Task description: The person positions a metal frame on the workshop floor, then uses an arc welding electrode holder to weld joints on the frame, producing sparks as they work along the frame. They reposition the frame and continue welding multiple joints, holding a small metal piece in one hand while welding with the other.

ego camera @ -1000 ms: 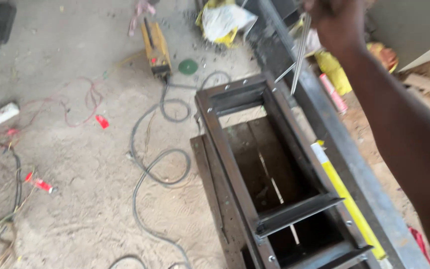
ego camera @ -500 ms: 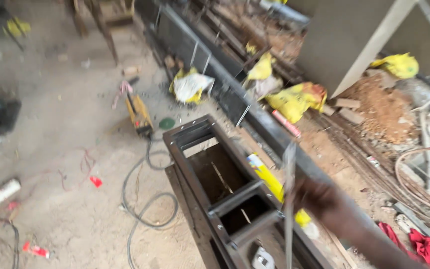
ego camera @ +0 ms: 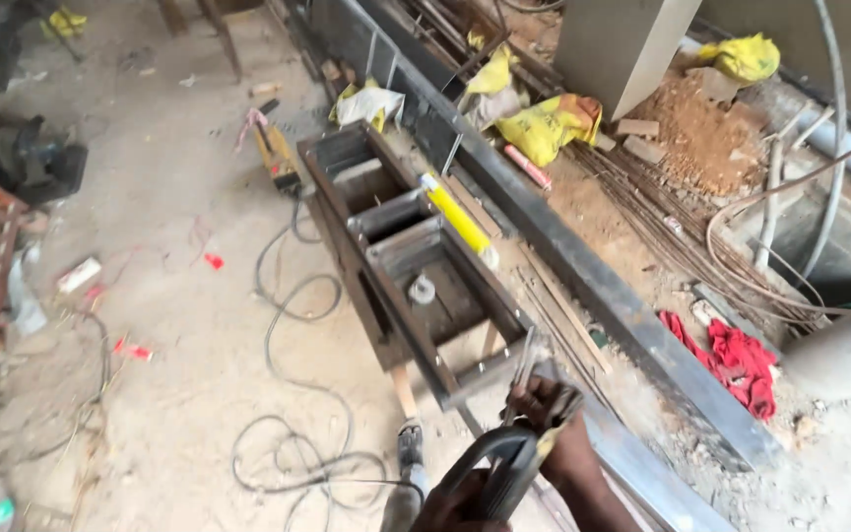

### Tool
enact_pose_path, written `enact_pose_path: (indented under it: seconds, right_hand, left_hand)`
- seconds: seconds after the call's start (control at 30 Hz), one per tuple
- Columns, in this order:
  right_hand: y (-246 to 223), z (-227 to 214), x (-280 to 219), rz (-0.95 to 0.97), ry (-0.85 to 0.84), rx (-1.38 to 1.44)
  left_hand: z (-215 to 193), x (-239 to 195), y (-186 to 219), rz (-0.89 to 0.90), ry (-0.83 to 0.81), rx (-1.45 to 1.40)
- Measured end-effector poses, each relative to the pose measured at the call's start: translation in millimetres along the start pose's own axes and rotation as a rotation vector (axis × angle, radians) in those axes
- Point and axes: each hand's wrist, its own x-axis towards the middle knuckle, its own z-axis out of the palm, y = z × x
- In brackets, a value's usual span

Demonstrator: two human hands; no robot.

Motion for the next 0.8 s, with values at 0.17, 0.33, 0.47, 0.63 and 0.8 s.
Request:
enact_pose_path:
  seconds: [0.17, 0.33, 0.47, 0.63, 0.8]
  right_hand:
    - [6, -40, -44, -0.095, 0.094, 0.115]
    - [8, -39, -89, 0.035, 0.061, -0.168]
    - [34, -38, -85, -0.017, -0.084, -0.287]
    - [40, -10, -56, 0.018, -0.172, -0.441]
    - [37, 66, -14, 0.176, -0.262, -0.113]
  left_hand:
    - [46, 4, 50, -0.133, 0.023, -0.026]
    - [65, 2, 70, -0.205, 0.104, -0.088]
    - [61, 3, 68, -0.239, 0.193, -0.003]
    - [36, -3, 66, -0.243, 0.301, -0.009]
    - [-18, -1, 76, -0.23, 0.469, 0.092]
